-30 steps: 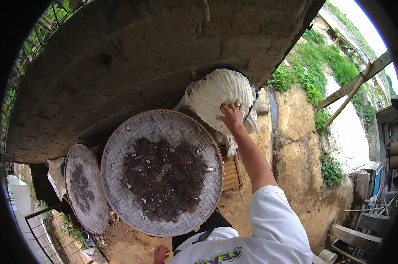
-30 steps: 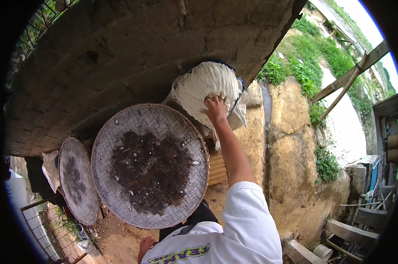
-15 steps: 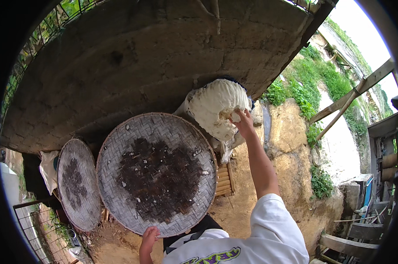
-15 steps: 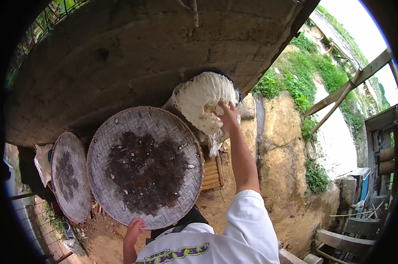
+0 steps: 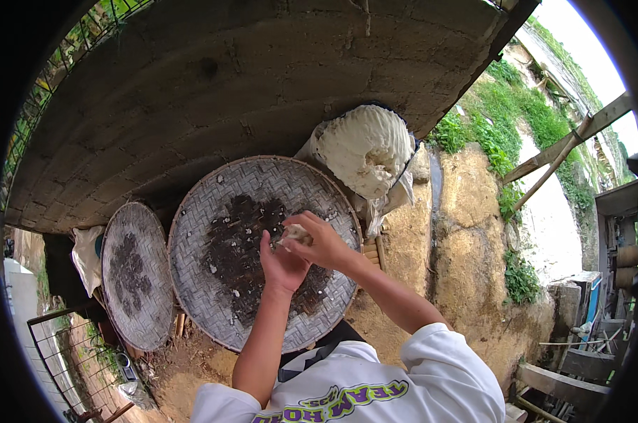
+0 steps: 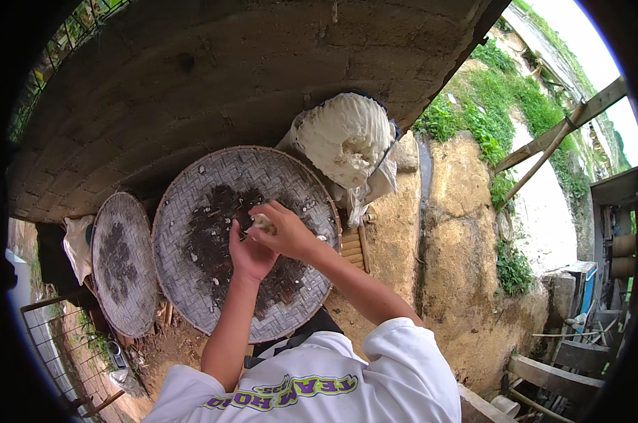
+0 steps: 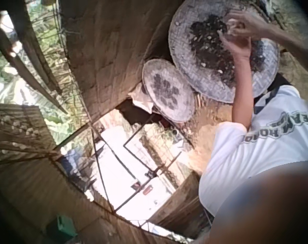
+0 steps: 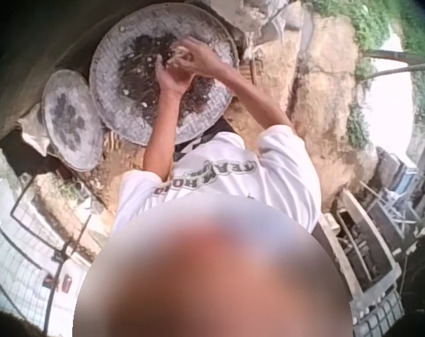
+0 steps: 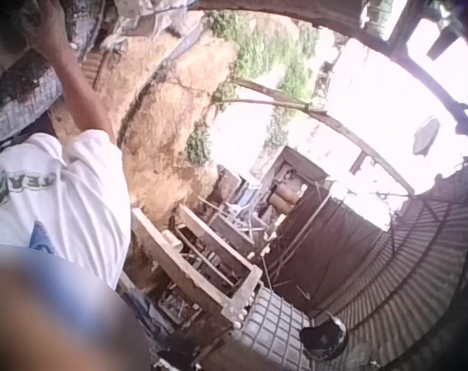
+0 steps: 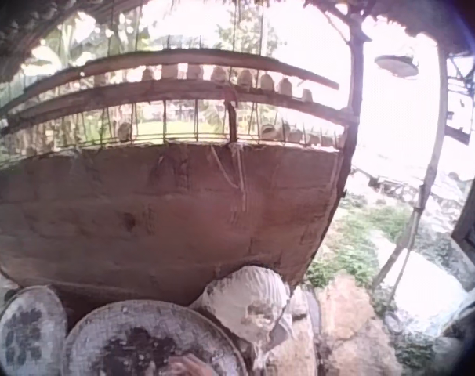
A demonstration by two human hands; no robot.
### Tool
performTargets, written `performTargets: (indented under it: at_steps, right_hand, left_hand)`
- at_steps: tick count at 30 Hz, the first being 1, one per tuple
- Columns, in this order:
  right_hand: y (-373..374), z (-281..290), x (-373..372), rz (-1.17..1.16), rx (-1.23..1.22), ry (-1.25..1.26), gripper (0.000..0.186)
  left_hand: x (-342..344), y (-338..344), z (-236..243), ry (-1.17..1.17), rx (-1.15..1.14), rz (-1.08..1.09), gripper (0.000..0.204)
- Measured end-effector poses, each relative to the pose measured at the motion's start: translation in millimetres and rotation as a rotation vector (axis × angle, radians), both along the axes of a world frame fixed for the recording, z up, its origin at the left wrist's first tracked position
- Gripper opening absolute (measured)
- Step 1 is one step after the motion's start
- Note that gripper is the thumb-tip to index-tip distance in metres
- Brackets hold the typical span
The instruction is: The person repeatedly pinches off portions of white dough from a large mass and rolls them into uniform balls, placing each finished ball onto a round woven tray. The process continues throughout the clip with consistent hand motions and growing accumulation of dough balls on the tray.
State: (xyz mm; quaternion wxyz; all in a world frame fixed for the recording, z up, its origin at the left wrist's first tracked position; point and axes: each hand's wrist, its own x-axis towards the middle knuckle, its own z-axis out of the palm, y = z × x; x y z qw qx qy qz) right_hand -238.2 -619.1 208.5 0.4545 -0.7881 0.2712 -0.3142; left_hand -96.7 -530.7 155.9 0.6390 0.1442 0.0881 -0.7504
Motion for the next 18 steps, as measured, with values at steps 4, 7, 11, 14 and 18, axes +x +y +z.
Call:
performTargets:
  at_steps: [4, 7, 11, 14, 18]
  right_hand:
    - [26, 18, 10, 0.044, -0.316, 0.359, 0.042]
    - [-9, 5, -10, -0.007, -0.335, 0.293, 0.031]
    - [-103, -50, -69, -0.432, -0.301, 0.457, 0.029]
    - [-162, -105, -117, -0.742, -0.31, 0.903, 0.049]
    - [-189, -168, -145, -0.519, -0.441, 0.928, 0.055]
  left_hand:
    - [-1, 2, -18, -0.061, 0.122, 0.016, 0.047]
    - [-8, 7, -34, 0.045, 0.152, 0.024, 0.025]
    - [-14, 11, -44, 0.145, 0.308, 0.031, 0.019]
    - [-14, 15, -45, 0.15, 0.331, 0.054, 0.017]
    - [-15, 22, -48, 0.125, 0.373, 0.084, 0.018]
